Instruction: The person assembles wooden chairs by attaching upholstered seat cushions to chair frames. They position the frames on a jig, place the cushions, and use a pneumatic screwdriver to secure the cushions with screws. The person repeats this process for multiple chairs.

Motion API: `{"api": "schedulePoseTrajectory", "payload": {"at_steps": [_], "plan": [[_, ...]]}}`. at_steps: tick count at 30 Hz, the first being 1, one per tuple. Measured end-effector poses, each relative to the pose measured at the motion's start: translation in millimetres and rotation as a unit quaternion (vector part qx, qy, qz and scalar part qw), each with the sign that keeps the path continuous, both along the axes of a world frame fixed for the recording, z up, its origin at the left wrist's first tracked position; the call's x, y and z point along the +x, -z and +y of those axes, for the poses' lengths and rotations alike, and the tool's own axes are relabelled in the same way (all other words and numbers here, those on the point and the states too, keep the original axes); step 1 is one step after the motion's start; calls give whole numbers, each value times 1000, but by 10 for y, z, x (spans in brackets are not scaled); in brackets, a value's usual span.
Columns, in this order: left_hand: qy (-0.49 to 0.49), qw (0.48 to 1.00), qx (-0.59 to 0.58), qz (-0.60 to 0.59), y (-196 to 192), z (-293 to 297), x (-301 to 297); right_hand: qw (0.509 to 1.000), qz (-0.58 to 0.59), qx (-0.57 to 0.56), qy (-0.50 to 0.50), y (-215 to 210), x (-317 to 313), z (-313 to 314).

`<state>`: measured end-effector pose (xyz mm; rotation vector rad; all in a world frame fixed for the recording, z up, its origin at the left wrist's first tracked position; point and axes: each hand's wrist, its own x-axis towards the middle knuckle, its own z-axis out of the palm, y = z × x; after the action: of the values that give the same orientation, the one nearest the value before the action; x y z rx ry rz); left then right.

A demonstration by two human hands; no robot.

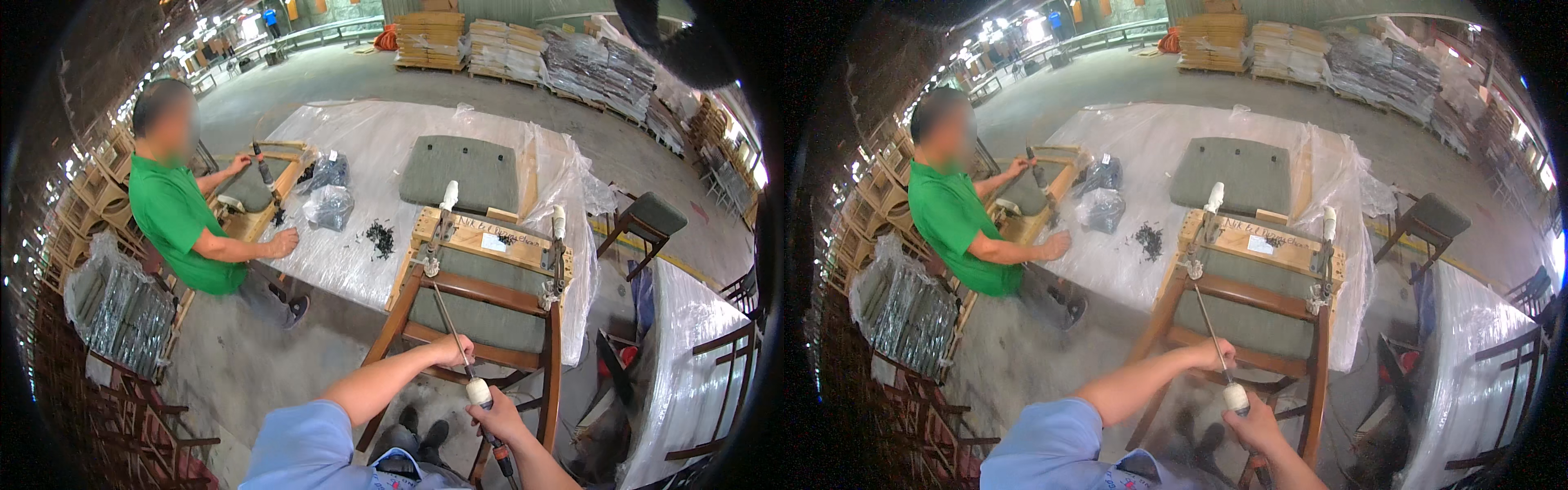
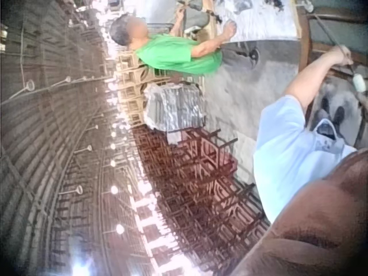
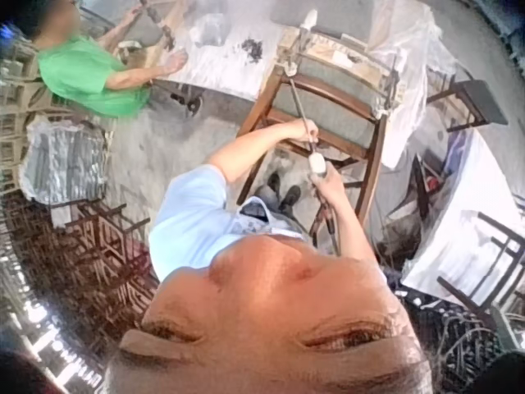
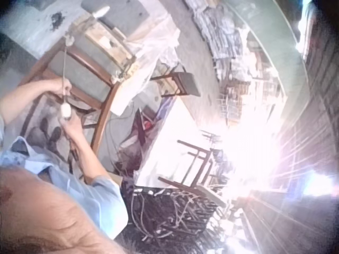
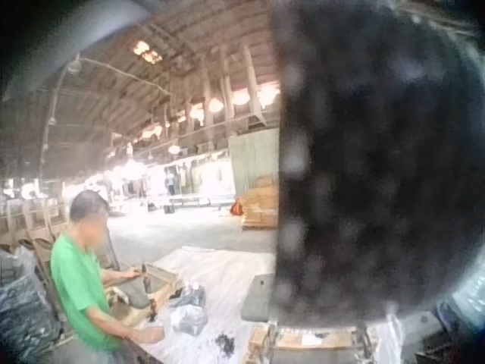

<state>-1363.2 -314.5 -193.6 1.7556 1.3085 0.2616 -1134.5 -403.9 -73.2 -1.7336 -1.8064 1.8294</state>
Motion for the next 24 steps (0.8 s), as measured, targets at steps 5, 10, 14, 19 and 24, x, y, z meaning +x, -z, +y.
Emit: {"api": "schedulePoseTrajectory", "payload": {"at_steps": [5, 10, 14, 19, 24], "plan": [[0, 1000, 12, 19, -129, -26, 3, 1000, -14, -25, 2, -138, -54, 18], [-4, 1000, -4, 8, -152, -18, 43, 999, -13, 29, -2, 107, 7, 5], [-17, 1000, -13, 0, -23, -49, 15, 1000, 2, -20, 7, -70, -53, 6], [-3, 1000, 4, 11, -126, -28, 31, 999, 11, -36, 23, -103, -59, 10], [4, 1000, 1, 24, -154, -39, 14, 999, 17, -36, 25, -115, -64, -5]]}}
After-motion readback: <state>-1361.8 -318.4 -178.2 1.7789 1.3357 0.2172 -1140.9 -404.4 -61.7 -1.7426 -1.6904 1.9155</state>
